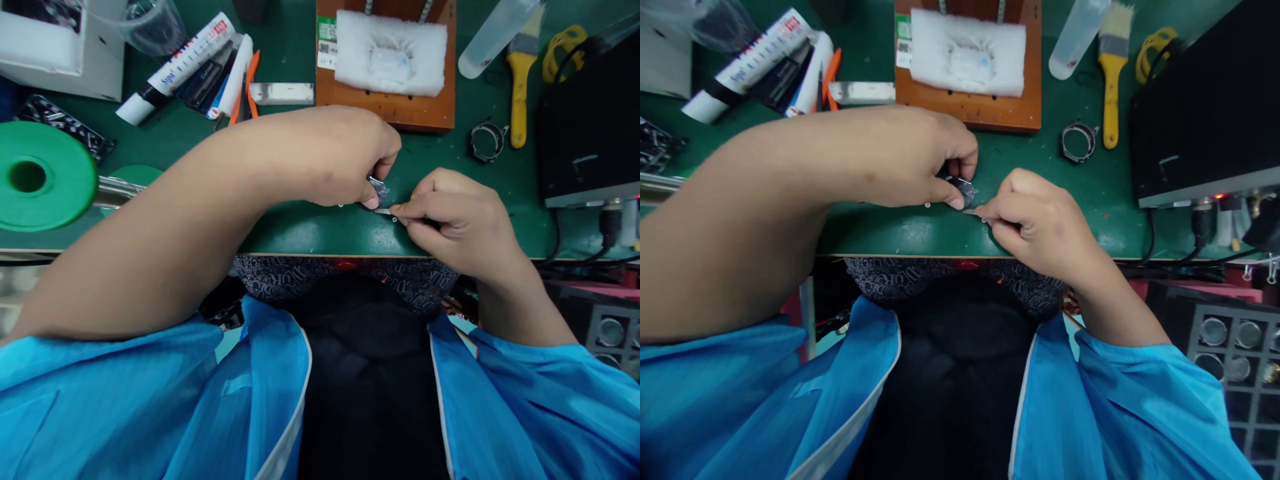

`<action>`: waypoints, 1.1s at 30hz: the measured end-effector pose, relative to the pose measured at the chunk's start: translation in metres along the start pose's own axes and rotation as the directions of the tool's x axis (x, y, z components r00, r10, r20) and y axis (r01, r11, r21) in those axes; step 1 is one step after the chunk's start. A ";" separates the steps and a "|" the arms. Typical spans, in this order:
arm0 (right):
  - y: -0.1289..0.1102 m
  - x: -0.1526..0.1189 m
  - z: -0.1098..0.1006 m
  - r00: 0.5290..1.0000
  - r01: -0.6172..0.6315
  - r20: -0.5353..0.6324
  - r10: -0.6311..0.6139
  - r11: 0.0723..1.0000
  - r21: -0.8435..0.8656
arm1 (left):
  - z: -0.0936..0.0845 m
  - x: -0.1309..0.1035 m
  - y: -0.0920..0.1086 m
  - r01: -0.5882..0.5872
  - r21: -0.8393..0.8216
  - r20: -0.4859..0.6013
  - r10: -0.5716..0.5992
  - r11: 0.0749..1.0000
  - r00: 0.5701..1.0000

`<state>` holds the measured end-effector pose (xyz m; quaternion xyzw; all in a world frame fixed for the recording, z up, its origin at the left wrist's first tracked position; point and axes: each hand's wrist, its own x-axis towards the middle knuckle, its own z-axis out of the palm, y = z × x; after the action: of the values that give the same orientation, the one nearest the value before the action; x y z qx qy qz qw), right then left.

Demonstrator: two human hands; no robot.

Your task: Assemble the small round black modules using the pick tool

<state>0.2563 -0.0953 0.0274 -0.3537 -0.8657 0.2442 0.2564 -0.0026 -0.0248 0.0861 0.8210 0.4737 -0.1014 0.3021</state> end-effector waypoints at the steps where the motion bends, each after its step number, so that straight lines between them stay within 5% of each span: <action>1: 0.000 0.000 0.000 1.000 0.002 0.000 -0.002 1.000 -0.006 | 0.000 0.000 -0.001 -0.001 -0.015 0.004 0.001 1.000 1.000; 33: 0.001 0.006 -0.003 0.998 0.046 0.039 -0.044 0.998 -0.051 | -0.001 0.002 -0.004 0.028 0.077 -0.014 -0.027 0.997 1.000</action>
<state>0.2550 -0.0900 0.0308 -0.3361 -0.8841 0.2226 0.2363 -0.0049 -0.0216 0.0841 0.8261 0.4827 -0.1182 0.2657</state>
